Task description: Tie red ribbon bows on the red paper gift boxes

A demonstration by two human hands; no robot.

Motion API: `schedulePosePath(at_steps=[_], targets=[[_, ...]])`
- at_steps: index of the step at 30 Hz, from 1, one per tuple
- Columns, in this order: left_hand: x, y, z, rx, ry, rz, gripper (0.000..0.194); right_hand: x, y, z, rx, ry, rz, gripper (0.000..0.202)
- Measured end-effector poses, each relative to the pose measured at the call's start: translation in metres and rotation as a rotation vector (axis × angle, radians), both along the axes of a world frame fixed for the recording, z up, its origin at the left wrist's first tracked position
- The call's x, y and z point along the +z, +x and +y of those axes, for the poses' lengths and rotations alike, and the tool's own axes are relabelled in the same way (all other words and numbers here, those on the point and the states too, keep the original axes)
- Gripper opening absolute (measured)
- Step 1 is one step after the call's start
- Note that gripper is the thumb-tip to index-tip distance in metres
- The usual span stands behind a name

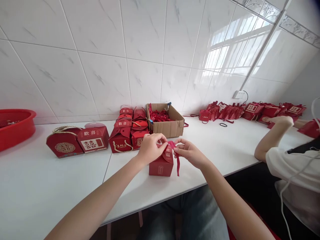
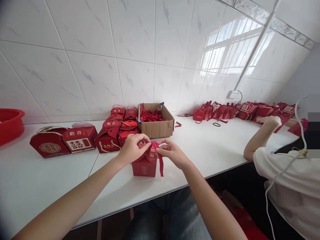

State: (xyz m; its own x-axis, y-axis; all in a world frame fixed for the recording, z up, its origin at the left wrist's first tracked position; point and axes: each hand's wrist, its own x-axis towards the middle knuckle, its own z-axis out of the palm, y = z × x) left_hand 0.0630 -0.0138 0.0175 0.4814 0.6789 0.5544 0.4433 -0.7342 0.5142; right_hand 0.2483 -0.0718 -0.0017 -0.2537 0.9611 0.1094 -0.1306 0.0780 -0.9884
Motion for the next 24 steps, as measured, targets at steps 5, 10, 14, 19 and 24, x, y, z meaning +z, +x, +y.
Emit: schedulePosePath(at_steps=[5,10,14,19,24], targets=[[0.000,-0.006,0.001,-0.003,-0.143,-0.121,0.010,-0.004,-0.003,0.004,-0.069,0.000,-0.101,0.027],[-0.001,-0.003,0.000,-0.069,-0.291,-0.201,0.013,-0.003,-0.020,0.010,-0.108,0.080,-0.188,0.033],[-0.002,-0.005,0.002,-0.118,-0.379,-0.205,0.009,-0.004,-0.031,0.013,-0.190,0.098,-0.254,0.029],[0.001,-0.008,0.002,-0.167,-0.383,-0.192,0.011,-0.008,-0.037,0.013,-0.293,0.089,-0.236,0.028],[0.004,-0.002,0.002,-0.012,-0.265,-0.175,0.020,-0.015,-0.038,0.015,-0.387,0.154,-0.301,0.027]])
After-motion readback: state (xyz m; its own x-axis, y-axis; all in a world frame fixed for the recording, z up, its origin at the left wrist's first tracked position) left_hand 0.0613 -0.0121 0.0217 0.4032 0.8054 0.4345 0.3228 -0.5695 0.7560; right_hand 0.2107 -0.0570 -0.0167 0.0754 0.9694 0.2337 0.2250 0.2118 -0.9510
